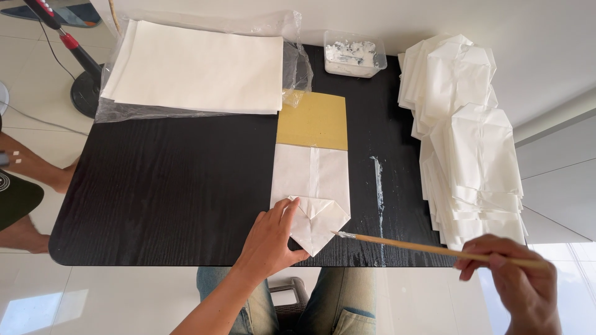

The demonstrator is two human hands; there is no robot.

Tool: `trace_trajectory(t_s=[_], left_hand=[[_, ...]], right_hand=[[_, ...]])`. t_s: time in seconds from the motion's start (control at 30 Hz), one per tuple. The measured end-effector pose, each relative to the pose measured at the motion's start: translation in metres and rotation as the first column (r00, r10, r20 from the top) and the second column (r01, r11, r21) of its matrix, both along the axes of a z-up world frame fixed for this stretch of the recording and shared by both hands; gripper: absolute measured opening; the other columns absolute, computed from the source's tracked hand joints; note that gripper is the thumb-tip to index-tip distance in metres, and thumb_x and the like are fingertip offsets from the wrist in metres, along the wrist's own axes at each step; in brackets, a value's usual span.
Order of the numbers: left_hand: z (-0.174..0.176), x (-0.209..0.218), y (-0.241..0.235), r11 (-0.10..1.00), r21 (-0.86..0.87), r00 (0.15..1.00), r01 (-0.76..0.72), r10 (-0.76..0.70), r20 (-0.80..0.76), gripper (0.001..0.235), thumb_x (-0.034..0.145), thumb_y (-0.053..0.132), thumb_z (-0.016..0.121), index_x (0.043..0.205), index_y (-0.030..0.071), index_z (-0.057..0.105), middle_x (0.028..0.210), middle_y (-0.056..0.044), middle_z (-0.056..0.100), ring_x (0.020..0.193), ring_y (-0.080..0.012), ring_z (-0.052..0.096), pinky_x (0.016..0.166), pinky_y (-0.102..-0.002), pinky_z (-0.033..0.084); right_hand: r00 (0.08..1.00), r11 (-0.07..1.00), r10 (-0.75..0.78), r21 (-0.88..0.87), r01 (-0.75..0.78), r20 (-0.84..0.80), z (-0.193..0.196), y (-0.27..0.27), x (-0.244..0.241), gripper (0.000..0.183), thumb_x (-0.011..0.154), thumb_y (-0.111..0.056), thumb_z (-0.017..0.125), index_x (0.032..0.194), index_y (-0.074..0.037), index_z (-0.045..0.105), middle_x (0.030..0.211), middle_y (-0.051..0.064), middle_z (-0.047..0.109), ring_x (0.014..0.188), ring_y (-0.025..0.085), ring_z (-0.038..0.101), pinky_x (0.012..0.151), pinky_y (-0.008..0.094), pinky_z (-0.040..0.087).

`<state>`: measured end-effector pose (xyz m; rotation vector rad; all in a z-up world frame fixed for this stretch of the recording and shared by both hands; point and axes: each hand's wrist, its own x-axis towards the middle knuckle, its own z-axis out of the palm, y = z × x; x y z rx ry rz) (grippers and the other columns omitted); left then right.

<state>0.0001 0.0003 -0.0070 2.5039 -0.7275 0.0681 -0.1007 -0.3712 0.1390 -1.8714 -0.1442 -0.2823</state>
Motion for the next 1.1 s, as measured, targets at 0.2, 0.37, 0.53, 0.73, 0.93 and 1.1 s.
trace_trajectory(t_s=[0.2,0.37,0.53,0.73,0.93,1.1], left_hand=[[-0.001,0.003,0.000,0.999,0.045,1.000,0.015,-0.014,-0.012,0.111,0.069,0.051,0.096,0.151,0.002,0.039,0.146,-0.016,0.051,0.126,-0.0318,0.055,0.091,-0.044,0.049],[-0.003,0.001,0.001,0.998,0.052,0.999,0.028,-0.026,-0.045,0.112,0.069,0.052,0.096,0.152,0.005,0.037,0.148,-0.016,0.049,0.128,-0.0322,0.054,0.095,-0.045,0.047],[-0.004,0.002,0.000,0.998,0.058,1.000,0.025,-0.025,-0.008,0.112,0.068,0.053,0.096,0.151,0.004,0.039,0.145,-0.015,0.050,0.124,-0.0319,0.056,0.093,-0.044,0.048],[-0.003,0.003,0.000,0.997,0.070,0.999,0.028,-0.026,-0.030,0.112,0.067,0.053,0.097,0.150,0.006,0.039,0.145,-0.014,0.050,0.124,-0.0322,0.056,0.093,-0.045,0.048],[-0.004,0.003,0.001,0.997,0.069,0.999,0.036,-0.034,-0.028,0.107,0.073,0.059,0.091,0.150,0.007,0.039,0.145,-0.015,0.050,0.127,-0.0318,0.054,0.093,-0.045,0.049],[-0.005,0.003,0.001,0.996,0.076,0.999,0.036,-0.033,-0.041,0.109,0.073,0.060,0.092,0.151,0.007,0.036,0.145,-0.016,0.050,0.127,-0.0319,0.055,0.094,-0.045,0.049]], right_hand=[[0.983,0.980,-0.167,-0.126,0.157,-0.078,-0.005,0.024,-0.036,0.027,0.093,-0.005,0.052,0.090,0.007,0.076,0.077,0.022,0.079,0.065,0.032,0.075,0.062,0.036,0.065],[0.991,0.969,-0.128,-0.217,0.117,-0.037,-0.002,0.050,-0.040,0.026,0.092,-0.011,0.055,0.087,0.000,0.077,0.076,0.015,0.079,0.060,0.024,0.076,0.063,0.031,0.064],[0.995,0.963,-0.074,-0.265,0.053,-0.070,-0.003,0.064,-0.046,0.027,0.094,-0.015,0.054,0.090,-0.004,0.078,0.079,0.012,0.079,0.058,0.021,0.075,0.057,0.027,0.064],[0.982,0.883,-0.157,-0.461,0.094,-0.102,0.007,0.089,-0.054,0.029,0.093,-0.016,0.055,0.083,-0.013,0.083,0.080,0.001,0.082,0.051,0.011,0.077,0.056,0.022,0.063],[0.997,0.766,0.073,-0.641,-0.056,0.000,0.001,0.109,-0.056,0.023,0.096,-0.026,0.054,0.093,-0.019,0.076,0.091,-0.005,0.077,0.064,0.003,0.079,0.055,0.015,0.063],[0.981,0.549,0.192,-0.829,-0.109,-0.001,-0.006,0.124,-0.062,0.014,0.090,-0.024,0.070,0.103,-0.020,0.073,0.101,-0.003,0.074,0.067,0.009,0.076,0.059,0.023,0.067]])
